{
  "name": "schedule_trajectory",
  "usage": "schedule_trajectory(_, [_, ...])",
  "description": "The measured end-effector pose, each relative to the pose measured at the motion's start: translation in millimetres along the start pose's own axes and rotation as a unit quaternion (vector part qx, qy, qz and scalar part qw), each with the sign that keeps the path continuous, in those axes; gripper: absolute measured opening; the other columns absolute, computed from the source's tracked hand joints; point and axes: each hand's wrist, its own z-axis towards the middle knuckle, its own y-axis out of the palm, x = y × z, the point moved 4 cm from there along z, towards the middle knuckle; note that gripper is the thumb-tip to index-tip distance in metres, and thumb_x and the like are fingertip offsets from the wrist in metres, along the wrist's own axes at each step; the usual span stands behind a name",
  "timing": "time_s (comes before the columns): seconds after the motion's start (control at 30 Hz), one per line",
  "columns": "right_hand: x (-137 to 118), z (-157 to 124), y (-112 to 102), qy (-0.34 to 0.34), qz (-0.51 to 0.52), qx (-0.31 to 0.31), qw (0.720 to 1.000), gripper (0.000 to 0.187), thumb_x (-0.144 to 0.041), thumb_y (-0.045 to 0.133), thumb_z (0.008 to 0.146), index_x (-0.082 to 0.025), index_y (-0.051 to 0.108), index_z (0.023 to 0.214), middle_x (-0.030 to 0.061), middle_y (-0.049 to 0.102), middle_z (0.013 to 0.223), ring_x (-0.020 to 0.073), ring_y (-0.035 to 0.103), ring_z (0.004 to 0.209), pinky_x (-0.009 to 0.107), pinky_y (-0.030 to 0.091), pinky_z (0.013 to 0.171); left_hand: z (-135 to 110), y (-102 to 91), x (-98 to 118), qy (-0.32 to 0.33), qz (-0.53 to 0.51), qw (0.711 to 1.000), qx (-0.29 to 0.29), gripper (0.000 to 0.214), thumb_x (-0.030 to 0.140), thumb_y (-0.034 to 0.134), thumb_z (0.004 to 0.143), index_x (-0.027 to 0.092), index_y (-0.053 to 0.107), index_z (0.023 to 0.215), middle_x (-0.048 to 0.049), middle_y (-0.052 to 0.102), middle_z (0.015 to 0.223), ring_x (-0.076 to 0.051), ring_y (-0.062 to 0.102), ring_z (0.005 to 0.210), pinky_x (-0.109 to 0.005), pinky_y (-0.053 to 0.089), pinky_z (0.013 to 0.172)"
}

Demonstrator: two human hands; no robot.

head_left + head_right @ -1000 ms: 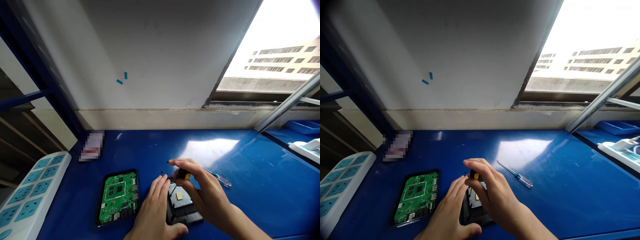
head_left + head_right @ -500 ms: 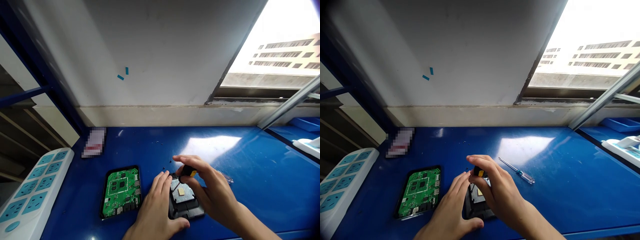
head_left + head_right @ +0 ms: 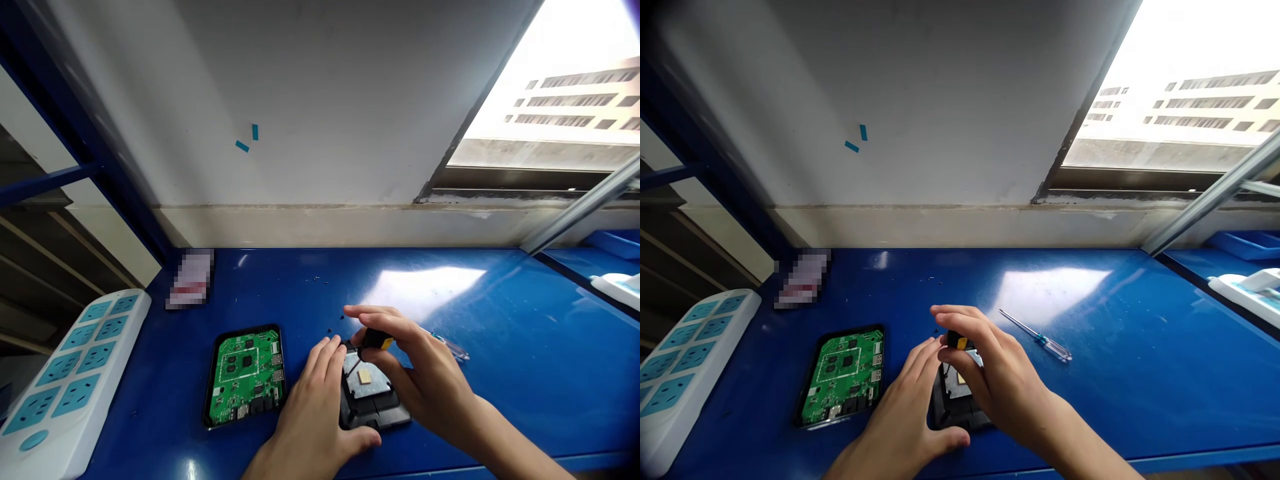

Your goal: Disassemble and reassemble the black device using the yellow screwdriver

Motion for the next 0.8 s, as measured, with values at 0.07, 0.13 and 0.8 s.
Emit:
schedule_trajectory(0.07, [0.4,1.7,0.5,0.006,0.023,-0.026,0.999,0.037,-0.010,0.049,0.101,-0.027,0.048,0.133,0.0096,0.062,0.139,0.0115,0.074,0.095,0.025,0.063,0.084,0.0,-0.4,0.5,0.004,0.001,1.000,0.000,0.109,0.034,0.092,0.064,0.010,0.039,0.156,-0.0152,0.031,0.166,-0.035,0.023,0.155,-0.048,0.028,0.125])
schedule_trajectory(0.13, [0.8,3.5,0.4,0.016,0.046,-0.053,0.997,0.039,-0.009,0.046,0.102,-0.028,0.046,0.135,0.0101,0.057,0.144,0.0114,0.073,0.100,0.026,0.062,0.088,-0.4,-0.5,0.4,0.008,0.003,1.000,0.000,0.109,0.035,0.091,0.065,0.010,0.038,0.156,-0.0151,0.032,0.166,-0.035,0.024,0.154,-0.048,0.028,0.125])
schedule_trajectory(0.8, [6.9,11.1,4.3,0.125,0.192,-0.065,0.971,0.015,-0.019,0.048,0.104,-0.030,0.050,0.115,0.0059,0.061,0.139,0.0151,0.072,0.106,0.034,0.063,0.086,-1.9,2.6,-2.6,0.019,0.022,1.000,0.011,0.102,0.037,0.089,0.069,0.012,0.040,0.154,-0.0162,0.035,0.164,-0.036,0.025,0.154,-0.052,0.031,0.124])
